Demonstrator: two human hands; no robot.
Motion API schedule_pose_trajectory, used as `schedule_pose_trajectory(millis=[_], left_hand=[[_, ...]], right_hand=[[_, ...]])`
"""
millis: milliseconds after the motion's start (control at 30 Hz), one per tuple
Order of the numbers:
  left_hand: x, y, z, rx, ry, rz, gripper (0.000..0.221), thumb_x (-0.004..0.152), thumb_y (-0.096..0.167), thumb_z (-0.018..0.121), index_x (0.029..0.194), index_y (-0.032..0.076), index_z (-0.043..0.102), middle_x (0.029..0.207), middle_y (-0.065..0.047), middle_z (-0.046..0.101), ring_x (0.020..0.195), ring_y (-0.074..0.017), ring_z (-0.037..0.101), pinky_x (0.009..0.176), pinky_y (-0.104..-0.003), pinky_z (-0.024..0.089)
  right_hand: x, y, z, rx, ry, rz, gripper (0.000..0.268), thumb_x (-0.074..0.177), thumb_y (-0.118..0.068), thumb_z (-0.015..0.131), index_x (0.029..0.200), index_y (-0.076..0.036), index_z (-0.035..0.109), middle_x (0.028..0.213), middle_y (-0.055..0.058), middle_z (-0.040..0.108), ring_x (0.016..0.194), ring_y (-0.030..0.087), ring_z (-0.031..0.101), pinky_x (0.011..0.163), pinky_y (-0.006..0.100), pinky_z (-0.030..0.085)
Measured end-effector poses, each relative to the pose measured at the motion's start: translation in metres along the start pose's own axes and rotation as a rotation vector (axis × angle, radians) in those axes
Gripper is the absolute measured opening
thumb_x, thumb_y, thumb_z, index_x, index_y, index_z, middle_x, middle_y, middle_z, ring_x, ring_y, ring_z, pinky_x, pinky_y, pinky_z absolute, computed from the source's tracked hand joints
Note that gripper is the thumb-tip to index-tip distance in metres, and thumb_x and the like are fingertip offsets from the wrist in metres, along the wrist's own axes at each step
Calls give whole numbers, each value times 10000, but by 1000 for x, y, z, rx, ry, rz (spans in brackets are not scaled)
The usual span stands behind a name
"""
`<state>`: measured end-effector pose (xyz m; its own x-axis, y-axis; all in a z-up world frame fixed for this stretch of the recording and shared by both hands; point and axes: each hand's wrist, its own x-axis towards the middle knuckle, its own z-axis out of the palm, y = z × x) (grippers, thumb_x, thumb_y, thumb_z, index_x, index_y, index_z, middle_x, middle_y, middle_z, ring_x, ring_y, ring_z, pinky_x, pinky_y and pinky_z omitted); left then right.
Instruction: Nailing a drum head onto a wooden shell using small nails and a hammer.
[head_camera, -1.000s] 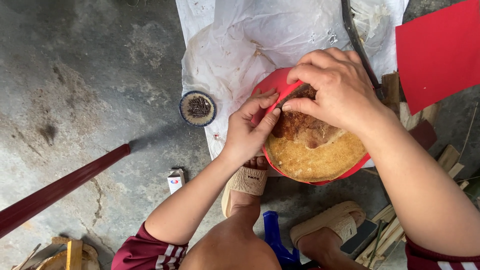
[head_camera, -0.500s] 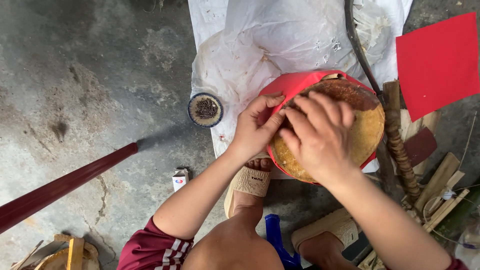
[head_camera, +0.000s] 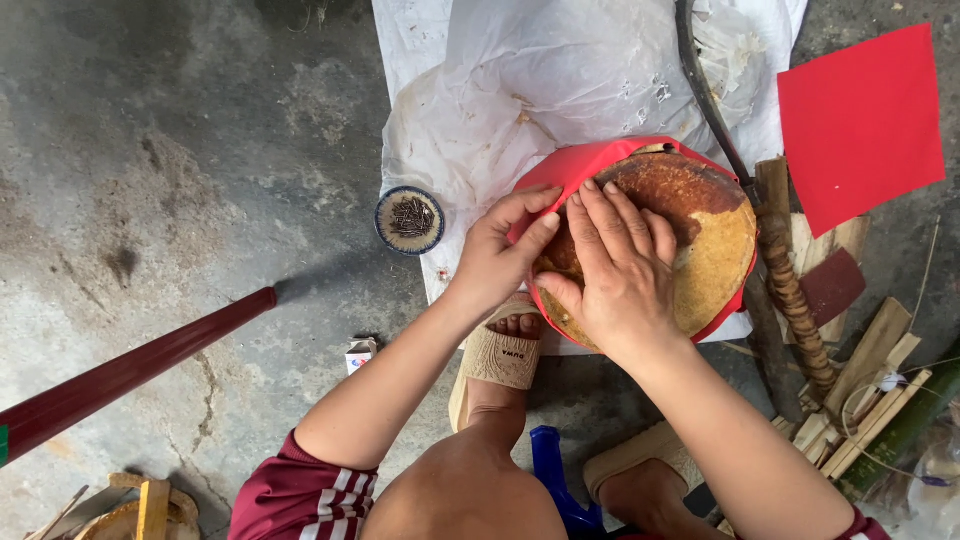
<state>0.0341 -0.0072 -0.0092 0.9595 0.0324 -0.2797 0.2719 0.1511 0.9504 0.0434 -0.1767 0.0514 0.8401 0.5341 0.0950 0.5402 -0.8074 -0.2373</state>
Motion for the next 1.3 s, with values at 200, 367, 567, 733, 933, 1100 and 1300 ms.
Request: schedule_pose_trajectory(millis=[200, 367, 567, 733, 933, 1100, 1300], left_hand=[[-15, -8, -80, 287, 220, 18, 256, 1018, 111, 602, 1265, 135, 668, 1251, -62, 720, 1137, -205, 697, 1020, -353, 590], [-35, -57, -155, 701, 569, -138, 129, 934, 250, 715, 967, 148, 787, 959, -21, 740, 848, -176, 685, 753, -344, 519], [-36, -129, -154, 1240, 438, 164, 101, 891, 200, 735, 965, 183, 803, 980, -63, 697, 869, -342, 573, 750, -458, 484], [-21, -159, -157, 1462, 450, 93, 178, 858, 321, 776, 997, 209, 768, 1024, -56, 673, 939, -351, 592, 719, -473, 467], [-15, -163, -165, 1573, 385, 66, 130, 835, 283, 788, 941, 215, 753, 970, -19, 670, 902, -310, 594, 710, -447, 459], [-12, -145, -162, 1615, 333, 60, 91, 847, 264, 766, 905, 193, 764, 949, -32, 697, 881, -312, 607, 712, -449, 444], [-20, -114, -160, 1367, 299, 92, 33, 869, 129, 599, 846, 121, 621, 841, -60, 670, 819, -327, 599, 684, -455, 409]], right_hand=[[0, 1, -1, -16, 37, -19, 834, 859, -570, 819, 1458, -30, 605, 1531, 129, 580, 1411, 331, 546, 1109, 523, 383], [-1, 2, 1, -16, 66, -26, 804, 876, -576, 811, 1433, -20, 642, 1523, 141, 595, 1398, 345, 563, 1108, 513, 376], [0, 2, 0, -19, 42, -20, 829, 861, -565, 824, 1452, -19, 622, 1534, 138, 583, 1407, 348, 554, 1109, 514, 373], [0, 2, -1, -21, 32, -18, 828, 861, -576, 811, 1442, -15, 626, 1532, 145, 584, 1405, 354, 552, 1112, 520, 374], [0, 2, -1, 1, 28, -13, 842, 849, -568, 824, 1445, -11, 619, 1530, 150, 581, 1409, 360, 545, 1120, 527, 369], [1, 1, -2, -5, 30, -14, 832, 857, -570, 817, 1440, -9, 626, 1531, 149, 580, 1396, 362, 557, 1115, 518, 367], [1, 1, -1, -2, 29, -3, 823, 882, -582, 787, 1466, -32, 602, 1538, 127, 576, 1421, 324, 541, 1119, 511, 372]])
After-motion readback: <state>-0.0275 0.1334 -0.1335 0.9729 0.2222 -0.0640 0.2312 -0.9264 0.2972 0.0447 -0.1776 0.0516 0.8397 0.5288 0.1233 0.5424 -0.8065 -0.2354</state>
